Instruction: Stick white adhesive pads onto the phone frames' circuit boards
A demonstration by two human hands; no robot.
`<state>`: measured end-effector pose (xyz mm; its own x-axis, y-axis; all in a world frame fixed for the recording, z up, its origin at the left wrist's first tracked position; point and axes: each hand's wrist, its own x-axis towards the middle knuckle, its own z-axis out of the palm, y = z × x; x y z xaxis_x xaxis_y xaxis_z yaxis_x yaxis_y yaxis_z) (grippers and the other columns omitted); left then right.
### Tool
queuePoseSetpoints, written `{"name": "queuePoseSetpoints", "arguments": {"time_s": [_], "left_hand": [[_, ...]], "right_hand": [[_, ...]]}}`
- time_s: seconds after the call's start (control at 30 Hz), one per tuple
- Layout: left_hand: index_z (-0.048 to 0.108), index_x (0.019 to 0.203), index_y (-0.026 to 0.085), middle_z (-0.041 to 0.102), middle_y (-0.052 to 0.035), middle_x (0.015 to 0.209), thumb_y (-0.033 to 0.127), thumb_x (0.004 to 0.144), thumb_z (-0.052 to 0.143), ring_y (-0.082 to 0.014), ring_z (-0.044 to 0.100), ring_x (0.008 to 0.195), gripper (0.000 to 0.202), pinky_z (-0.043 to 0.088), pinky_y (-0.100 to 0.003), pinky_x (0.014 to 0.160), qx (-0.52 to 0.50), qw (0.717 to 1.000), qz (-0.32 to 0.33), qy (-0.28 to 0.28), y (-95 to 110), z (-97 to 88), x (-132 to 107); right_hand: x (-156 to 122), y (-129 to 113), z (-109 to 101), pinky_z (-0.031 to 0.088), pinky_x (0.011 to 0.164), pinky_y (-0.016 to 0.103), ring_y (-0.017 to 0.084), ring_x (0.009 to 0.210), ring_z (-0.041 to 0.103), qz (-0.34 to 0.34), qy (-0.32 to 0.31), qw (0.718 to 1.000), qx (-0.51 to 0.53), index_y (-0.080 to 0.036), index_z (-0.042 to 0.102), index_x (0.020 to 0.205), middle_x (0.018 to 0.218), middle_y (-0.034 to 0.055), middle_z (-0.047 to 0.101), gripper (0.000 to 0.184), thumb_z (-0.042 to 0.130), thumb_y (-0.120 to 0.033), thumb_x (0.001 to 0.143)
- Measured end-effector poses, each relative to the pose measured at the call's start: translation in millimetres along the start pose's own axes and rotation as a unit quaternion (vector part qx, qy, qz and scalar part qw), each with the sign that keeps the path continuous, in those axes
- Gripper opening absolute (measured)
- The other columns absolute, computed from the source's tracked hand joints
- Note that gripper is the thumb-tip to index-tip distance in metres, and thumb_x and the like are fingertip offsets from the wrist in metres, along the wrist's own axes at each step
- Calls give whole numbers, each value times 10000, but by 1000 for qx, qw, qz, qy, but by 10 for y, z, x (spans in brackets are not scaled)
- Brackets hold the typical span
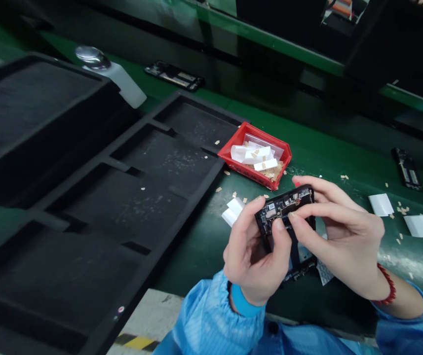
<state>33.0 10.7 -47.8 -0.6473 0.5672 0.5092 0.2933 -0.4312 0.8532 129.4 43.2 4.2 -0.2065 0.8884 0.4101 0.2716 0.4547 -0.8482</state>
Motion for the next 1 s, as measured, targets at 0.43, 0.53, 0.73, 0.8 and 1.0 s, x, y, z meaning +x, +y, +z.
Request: {"name": "queuePoseSetpoints", "arguments": {"time_s": [0.43, 0.53, 0.73, 0.8, 1.0], "left_hand": [[685, 1223, 172, 815, -4, 900, 21, 788, 714, -124, 771, 666, 462, 627, -161, 637, -1, 1000, -11, -3, -16, 1, -4], [681, 1221, 173, 816, -10, 908, 40, 808, 706, -136, 777, 674, 435, 632, -173, 623, 5, 1000, -13, -2, -1, -2, -1], [673, 1223, 166, 816, -19, 927, 49, 818, 696, -134, 778, 685, 422, 637, -177, 642, 14, 1000, -25, -11, 16, -18, -9], [670, 1217, 165, 816, -20, 926, 51, 823, 692, -136, 779, 692, 411, 638, -184, 652, 23, 999, -30, -13, 20, -21, -9], [673, 1206, 163, 817, -18, 926, 47, 815, 690, -140, 781, 693, 408, 641, -188, 645, 25, 999, -29, -8, 27, -14, -3]], "right_hand": [[61, 45, -101, 633, 902, 357, 228, 1061, 733, 22, -46, 998, 48, -223, 782, 868, 1182, 83, 748, 144, 741, -88, 842], [56, 57, -94, 636, 891, 367, 231, 1044, 735, -7, -48, 998, 33, -223, 801, 883, 1211, 97, 734, 168, 752, -73, 825], [55, 87, -98, 641, 867, 349, 233, 1082, 723, -43, -51, 997, 37, -223, 807, 919, 1211, 104, 727, 234, 752, -23, 811], [62, 91, -98, 635, 877, 331, 226, 1092, 718, -51, -53, 997, 34, -208, 807, 917, 1206, 115, 726, 224, 757, -19, 808], [59, 111, -99, 621, 902, 300, 202, 1113, 706, -37, -61, 996, 57, -215, 804, 937, 1214, 94, 723, 244, 748, -10, 817]]}}
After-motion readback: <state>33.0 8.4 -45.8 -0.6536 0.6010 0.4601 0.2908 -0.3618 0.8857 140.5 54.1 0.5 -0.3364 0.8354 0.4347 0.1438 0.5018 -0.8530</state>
